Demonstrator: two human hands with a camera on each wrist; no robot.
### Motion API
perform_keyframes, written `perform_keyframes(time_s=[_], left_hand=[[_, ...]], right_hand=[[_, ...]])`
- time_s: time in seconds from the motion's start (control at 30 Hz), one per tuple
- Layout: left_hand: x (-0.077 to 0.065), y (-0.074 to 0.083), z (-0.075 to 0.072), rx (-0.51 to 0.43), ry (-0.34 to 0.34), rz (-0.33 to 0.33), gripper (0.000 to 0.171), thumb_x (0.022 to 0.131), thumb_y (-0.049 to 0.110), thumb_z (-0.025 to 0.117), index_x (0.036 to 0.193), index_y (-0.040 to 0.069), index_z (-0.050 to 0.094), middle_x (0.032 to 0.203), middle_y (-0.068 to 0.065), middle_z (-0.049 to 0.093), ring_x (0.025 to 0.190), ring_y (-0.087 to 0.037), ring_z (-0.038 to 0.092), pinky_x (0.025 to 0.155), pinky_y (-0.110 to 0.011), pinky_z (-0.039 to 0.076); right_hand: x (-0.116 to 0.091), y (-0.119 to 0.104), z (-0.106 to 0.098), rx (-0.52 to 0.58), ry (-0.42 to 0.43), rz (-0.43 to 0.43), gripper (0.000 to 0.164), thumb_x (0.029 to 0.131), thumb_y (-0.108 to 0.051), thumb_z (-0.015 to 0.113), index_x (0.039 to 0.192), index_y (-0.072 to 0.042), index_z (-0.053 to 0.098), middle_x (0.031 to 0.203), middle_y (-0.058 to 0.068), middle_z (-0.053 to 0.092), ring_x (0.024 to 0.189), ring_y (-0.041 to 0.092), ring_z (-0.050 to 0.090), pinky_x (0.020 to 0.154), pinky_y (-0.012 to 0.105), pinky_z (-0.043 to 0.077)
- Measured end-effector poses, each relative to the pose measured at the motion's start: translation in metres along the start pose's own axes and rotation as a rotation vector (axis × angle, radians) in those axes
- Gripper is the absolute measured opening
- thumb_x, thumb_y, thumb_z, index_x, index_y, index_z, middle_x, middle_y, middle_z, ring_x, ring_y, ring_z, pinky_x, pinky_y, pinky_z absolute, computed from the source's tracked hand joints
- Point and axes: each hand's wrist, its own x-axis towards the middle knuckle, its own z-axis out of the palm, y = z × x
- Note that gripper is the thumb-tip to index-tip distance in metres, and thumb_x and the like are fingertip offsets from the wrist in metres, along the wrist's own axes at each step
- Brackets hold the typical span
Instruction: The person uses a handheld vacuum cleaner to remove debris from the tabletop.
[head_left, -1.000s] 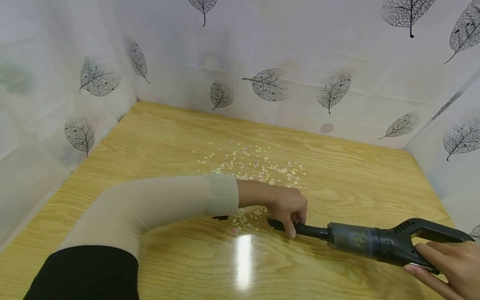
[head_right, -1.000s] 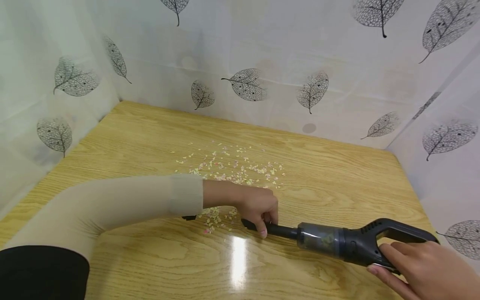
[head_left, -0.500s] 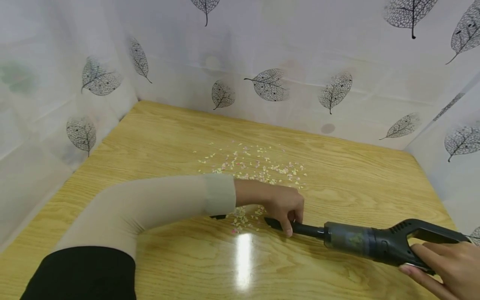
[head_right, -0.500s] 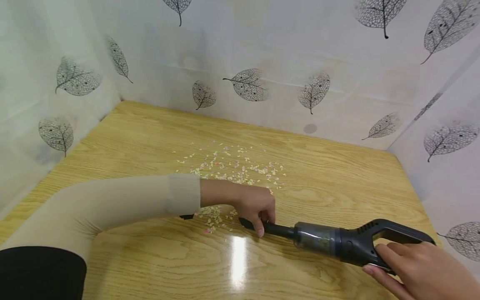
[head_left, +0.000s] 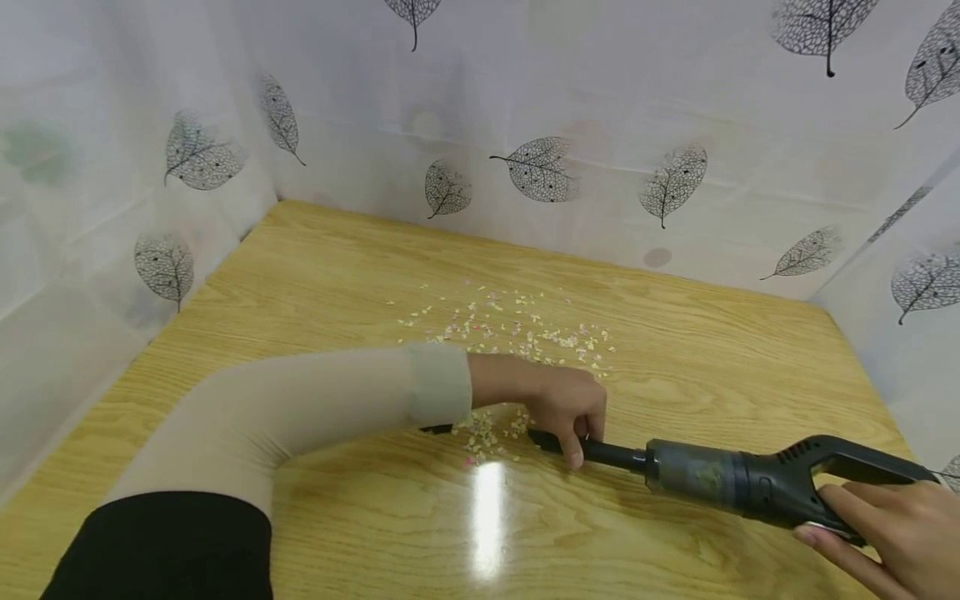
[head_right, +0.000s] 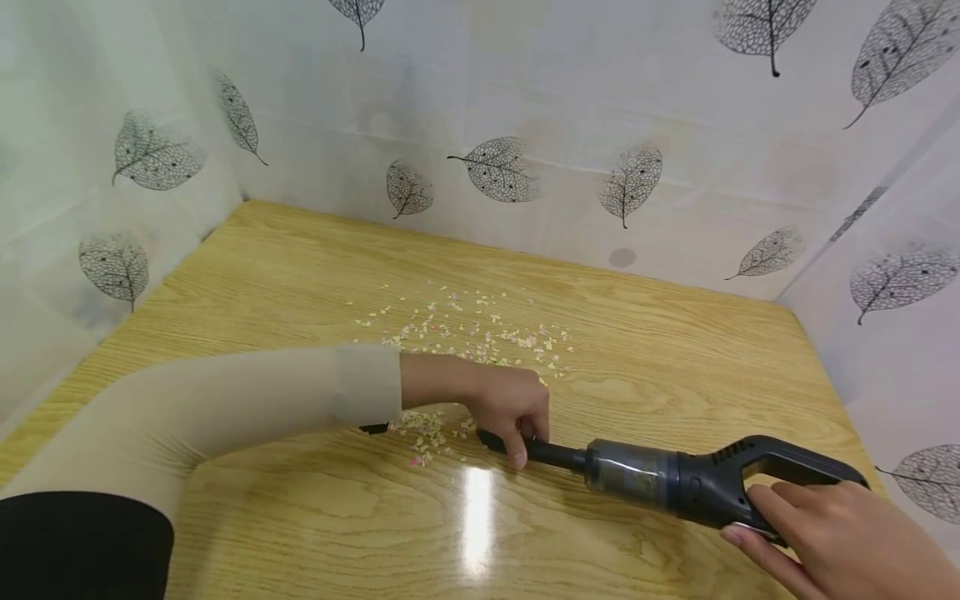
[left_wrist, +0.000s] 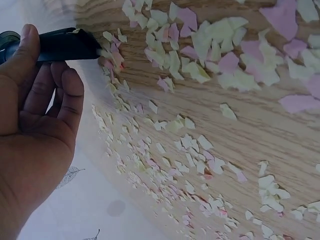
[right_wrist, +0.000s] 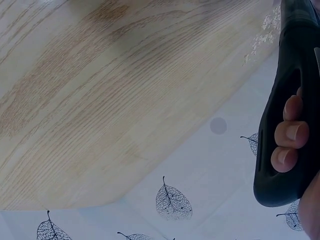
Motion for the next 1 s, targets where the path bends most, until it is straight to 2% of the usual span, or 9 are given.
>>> perform_keyframes(time_s=[0.2,0.37,0.6,0.8,1.0], left_hand=[[0.004,-0.002,-0.003,-0.016,-0.012,-0.039,0.033,0.087,0.029,0.078,0.115,0.012,0.075,0.107,-0.001,0.077,0.093,-0.005,0.072,0.082,-0.010,0.050],[0.007,-0.004,-0.006,-0.003,-0.017,-0.046,0.034,0.087,0.030,0.078,0.117,0.013,0.075,0.107,0.000,0.077,0.094,-0.005,0.071,0.082,-0.012,0.050],[0.013,-0.004,-0.009,0.008,0.006,-0.036,0.037,0.088,0.029,0.078,0.121,0.013,0.073,0.116,-0.001,0.074,0.103,-0.006,0.070,0.086,-0.011,0.050],[0.018,-0.007,-0.012,0.007,-0.004,-0.066,0.039,0.087,0.031,0.077,0.123,0.014,0.072,0.119,0.002,0.073,0.106,-0.004,0.068,0.087,-0.010,0.049],[0.019,-0.010,-0.017,-0.005,-0.009,-0.075,0.034,0.089,0.029,0.077,0.119,0.015,0.075,0.116,0.003,0.075,0.104,-0.003,0.069,0.087,-0.011,0.049]], right_hand=[[0.000,-0.001,0.000,-0.008,-0.014,0.016,0.052,0.093,-0.070,0.048,0.067,-0.026,0.039,0.060,-0.020,0.018,0.050,-0.006,0.009,0.049,0.019,0.015],[-0.001,0.000,-0.001,-0.019,-0.013,0.021,0.053,0.093,-0.071,0.046,0.068,-0.025,0.040,0.060,-0.019,0.019,0.051,-0.006,0.009,0.049,0.020,0.015],[-0.004,0.003,-0.002,-0.026,-0.005,0.048,0.054,0.093,-0.073,0.043,0.067,-0.025,0.041,0.060,-0.019,0.018,0.050,-0.007,0.010,0.048,0.019,0.015],[-0.006,0.004,-0.002,-0.036,-0.008,0.077,0.055,0.093,-0.074,0.044,0.068,-0.025,0.040,0.060,-0.018,0.019,0.049,-0.006,0.010,0.048,0.019,0.015],[-0.004,0.005,-0.001,-0.032,0.002,0.073,0.055,0.093,-0.072,0.043,0.068,-0.024,0.038,0.060,-0.018,0.018,0.049,-0.005,0.010,0.049,0.020,0.014]])
